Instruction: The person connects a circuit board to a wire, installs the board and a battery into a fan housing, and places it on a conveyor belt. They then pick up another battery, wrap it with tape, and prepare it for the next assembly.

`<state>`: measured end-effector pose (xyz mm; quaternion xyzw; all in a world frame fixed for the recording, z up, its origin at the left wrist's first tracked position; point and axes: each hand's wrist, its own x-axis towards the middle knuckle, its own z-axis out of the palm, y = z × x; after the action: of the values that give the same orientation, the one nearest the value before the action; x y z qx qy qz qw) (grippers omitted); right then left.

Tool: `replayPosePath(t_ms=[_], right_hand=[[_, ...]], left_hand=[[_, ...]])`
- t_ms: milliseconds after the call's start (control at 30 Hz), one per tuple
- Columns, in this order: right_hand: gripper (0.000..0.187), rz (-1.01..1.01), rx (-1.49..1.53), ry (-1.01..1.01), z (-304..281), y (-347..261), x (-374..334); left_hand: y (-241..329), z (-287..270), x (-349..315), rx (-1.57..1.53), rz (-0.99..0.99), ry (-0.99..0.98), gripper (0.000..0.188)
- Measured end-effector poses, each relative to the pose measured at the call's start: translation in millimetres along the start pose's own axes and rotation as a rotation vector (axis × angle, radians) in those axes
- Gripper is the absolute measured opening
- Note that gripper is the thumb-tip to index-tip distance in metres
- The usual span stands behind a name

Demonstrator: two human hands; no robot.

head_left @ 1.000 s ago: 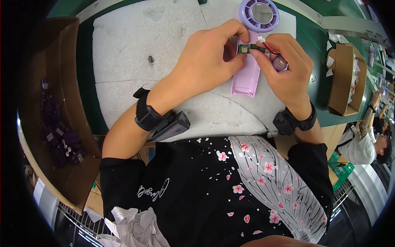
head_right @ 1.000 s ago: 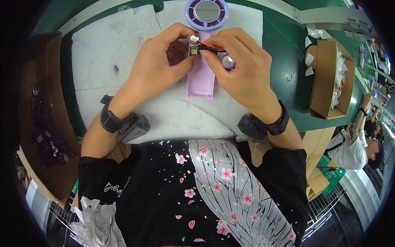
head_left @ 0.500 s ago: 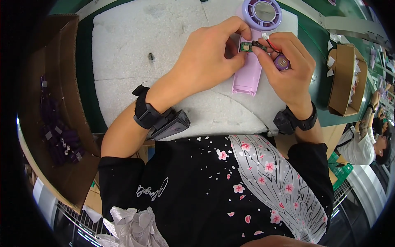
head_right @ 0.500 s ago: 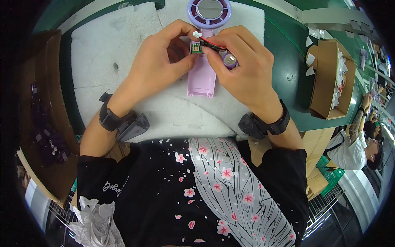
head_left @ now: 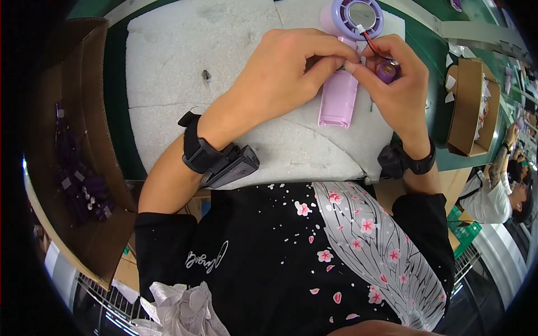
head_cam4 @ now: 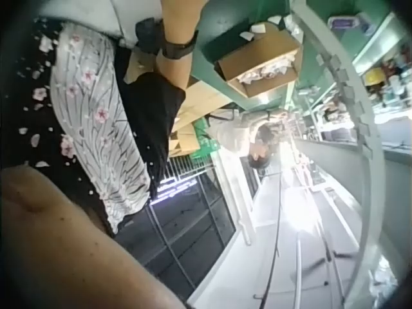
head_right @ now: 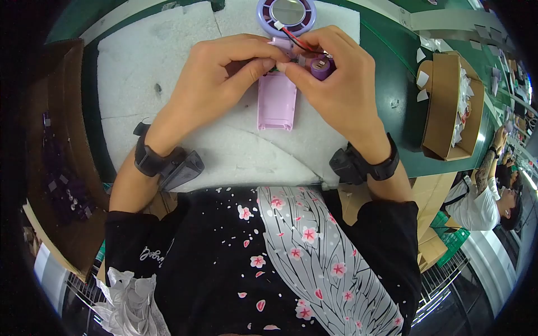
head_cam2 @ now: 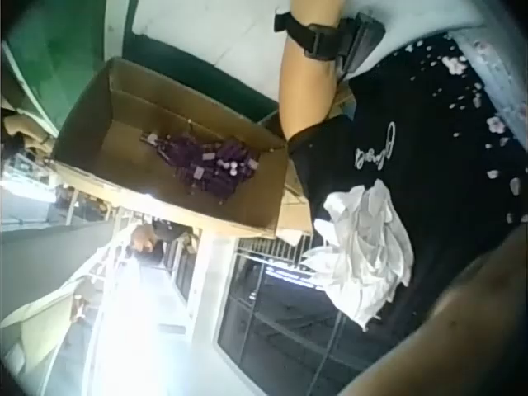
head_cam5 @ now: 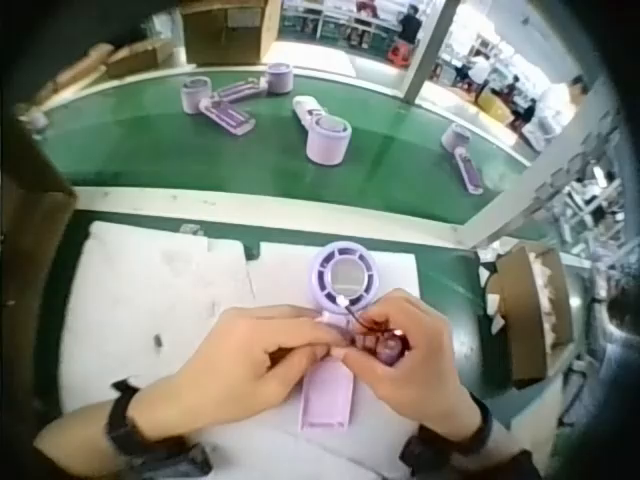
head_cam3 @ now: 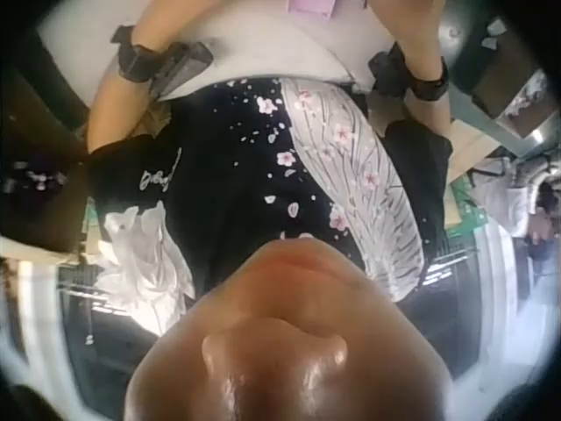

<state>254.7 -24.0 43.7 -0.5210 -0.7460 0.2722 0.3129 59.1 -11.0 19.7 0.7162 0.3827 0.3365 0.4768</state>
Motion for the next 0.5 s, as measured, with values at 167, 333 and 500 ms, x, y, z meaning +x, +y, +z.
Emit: replayPosePath(t_ms=[167, 333, 500], right_hand=[[0.02, 0.12, 0.216, -0.145, -15.9, 4.4, 4.5], [0.018, 0.111, 0.329, -0.16, -15.8, 13.7, 4.2], [0.015, 0.039, 0.278, -0.198, -15.8, 11.8, 4.0]], left_hand=[[2.2, -3.5, -0.4, -0.031, -0.048, -0.035, 0.018], [2.5, -5.4, -0.6, -0.093, -0.098, -0.089, 0.02], [2.6, -3.9, -1.3, -0.038, -0.066, -0.078, 0.02]])
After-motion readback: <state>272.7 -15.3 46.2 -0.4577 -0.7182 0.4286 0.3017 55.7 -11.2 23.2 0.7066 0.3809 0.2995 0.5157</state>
